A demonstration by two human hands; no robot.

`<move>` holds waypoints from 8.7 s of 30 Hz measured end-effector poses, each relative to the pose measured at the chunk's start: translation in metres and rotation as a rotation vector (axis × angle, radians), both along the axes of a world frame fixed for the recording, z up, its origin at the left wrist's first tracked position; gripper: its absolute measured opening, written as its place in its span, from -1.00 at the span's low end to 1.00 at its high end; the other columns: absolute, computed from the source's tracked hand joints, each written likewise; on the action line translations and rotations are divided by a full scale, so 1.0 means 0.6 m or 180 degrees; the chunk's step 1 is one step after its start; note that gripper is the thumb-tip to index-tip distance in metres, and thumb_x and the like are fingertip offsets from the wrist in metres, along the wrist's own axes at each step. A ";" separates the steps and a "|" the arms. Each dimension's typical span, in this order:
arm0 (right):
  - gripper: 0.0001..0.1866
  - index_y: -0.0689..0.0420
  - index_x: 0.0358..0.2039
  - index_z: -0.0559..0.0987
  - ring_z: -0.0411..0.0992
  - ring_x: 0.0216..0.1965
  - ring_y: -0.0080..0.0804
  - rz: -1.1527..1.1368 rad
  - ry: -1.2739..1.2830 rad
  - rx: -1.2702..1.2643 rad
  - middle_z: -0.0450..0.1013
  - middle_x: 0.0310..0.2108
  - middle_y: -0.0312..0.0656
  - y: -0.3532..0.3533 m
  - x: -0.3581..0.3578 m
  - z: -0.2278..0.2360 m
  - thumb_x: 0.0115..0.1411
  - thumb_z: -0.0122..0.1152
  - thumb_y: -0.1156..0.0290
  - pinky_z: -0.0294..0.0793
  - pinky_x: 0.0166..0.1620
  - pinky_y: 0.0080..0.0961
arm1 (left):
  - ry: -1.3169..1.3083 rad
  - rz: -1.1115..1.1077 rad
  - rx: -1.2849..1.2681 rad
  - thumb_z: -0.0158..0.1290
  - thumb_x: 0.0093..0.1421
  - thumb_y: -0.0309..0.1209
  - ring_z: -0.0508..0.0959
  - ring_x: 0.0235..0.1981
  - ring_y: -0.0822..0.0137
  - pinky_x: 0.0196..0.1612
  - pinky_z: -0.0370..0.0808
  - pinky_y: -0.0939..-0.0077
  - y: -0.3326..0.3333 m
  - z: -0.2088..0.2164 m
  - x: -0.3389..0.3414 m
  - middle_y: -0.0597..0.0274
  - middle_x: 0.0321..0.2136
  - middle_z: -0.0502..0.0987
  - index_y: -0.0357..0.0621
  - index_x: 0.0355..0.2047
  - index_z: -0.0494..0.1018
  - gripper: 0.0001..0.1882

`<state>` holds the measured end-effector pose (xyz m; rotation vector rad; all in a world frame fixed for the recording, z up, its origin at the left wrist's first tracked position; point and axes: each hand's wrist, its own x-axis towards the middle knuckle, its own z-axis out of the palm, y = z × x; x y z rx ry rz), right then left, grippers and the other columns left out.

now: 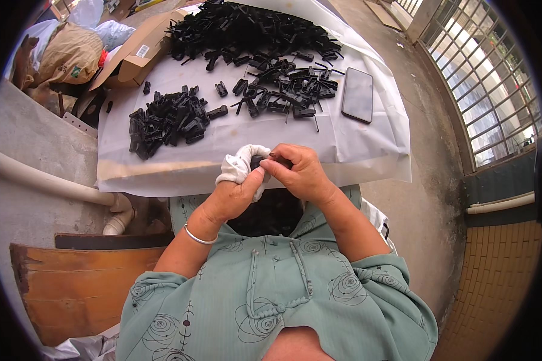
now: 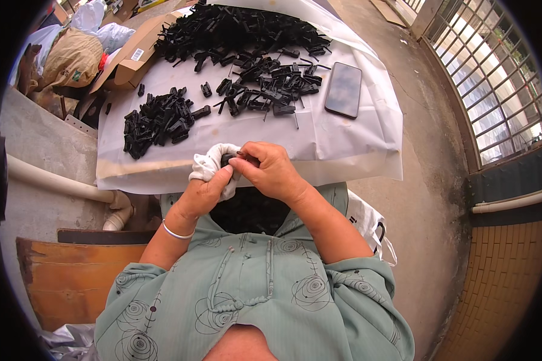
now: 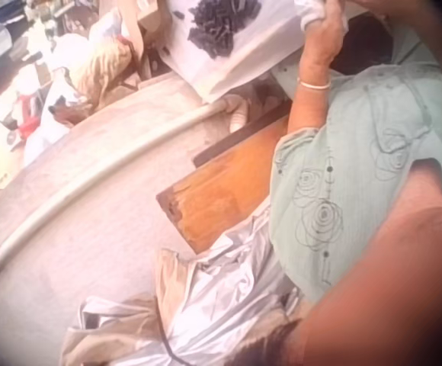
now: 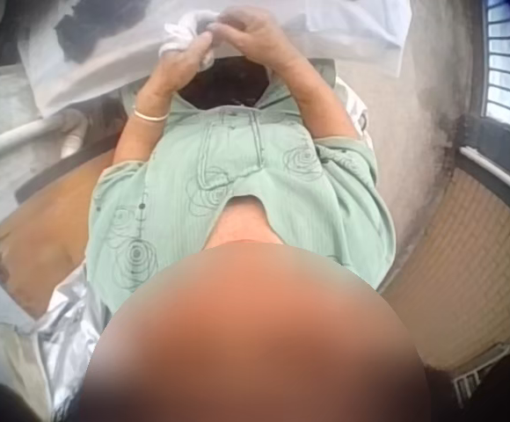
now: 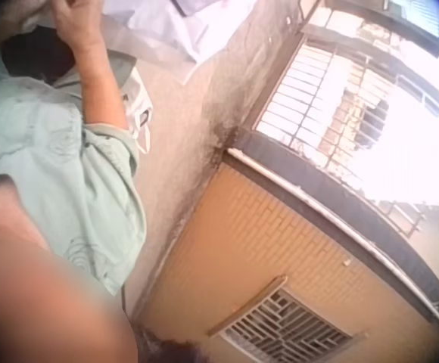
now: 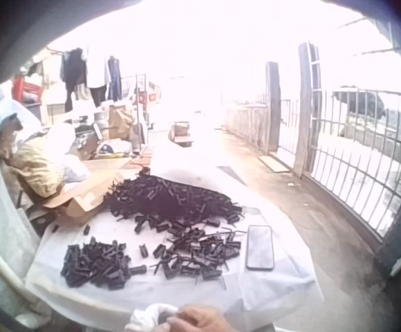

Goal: Wiping and inspecting small black parts using a white cloth at a workbench.

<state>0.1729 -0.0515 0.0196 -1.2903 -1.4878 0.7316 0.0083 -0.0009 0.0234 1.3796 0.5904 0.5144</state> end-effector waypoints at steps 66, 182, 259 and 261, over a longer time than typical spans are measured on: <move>-0.72 0.26 -0.57 0.37 0.14 -0.62 -0.48 0.0042 -0.0079 0.0021 0.25 -0.69 -0.17 -0.010 -0.001 -0.002 0.22 -0.05 0.36 0.24 -0.52 -0.49 | 0.0061 0.0627 0.0490 -0.05 0.11 -0.60 0.40 -0.49 0.56 -0.46 0.40 0.69 -0.006 -0.006 0.019 0.22 -0.35 0.46 -0.32 -0.11 0.30 -0.70; -0.80 0.19 -0.47 0.43 0.21 -0.69 -0.48 -0.0525 -0.1030 0.1676 0.25 -0.68 -0.28 -0.013 -0.031 0.010 -0.06 0.31 0.48 0.21 -0.61 -0.56 | -0.0999 0.0922 -0.0301 -0.06 0.17 -0.59 0.43 -0.43 0.54 -0.44 0.46 0.65 -0.004 -0.013 0.028 0.26 -0.34 0.40 -0.25 -0.02 0.24 -0.66; -0.77 0.25 -0.53 0.44 0.16 -0.55 -0.67 0.0365 0.0404 -0.0883 0.25 -0.65 -0.36 -0.004 -0.004 -0.014 0.20 0.03 0.37 0.23 -0.48 -0.63 | 0.0485 0.0106 0.1292 -0.17 0.07 -0.53 0.40 -0.23 0.32 -0.07 0.34 0.48 0.008 0.002 0.004 0.10 -0.30 0.41 -0.35 -0.13 0.28 -0.68; -0.76 0.25 -0.53 0.44 0.18 -0.56 -0.64 0.0457 0.0397 -0.0684 0.27 -0.65 -0.35 -0.004 -0.003 -0.011 0.22 0.01 0.36 0.25 -0.47 -0.60 | 0.0409 0.0171 0.0974 -0.17 0.06 -0.54 0.40 -0.29 0.33 -0.12 0.36 0.49 0.005 0.010 0.005 0.13 -0.34 0.40 -0.33 -0.17 0.29 -0.71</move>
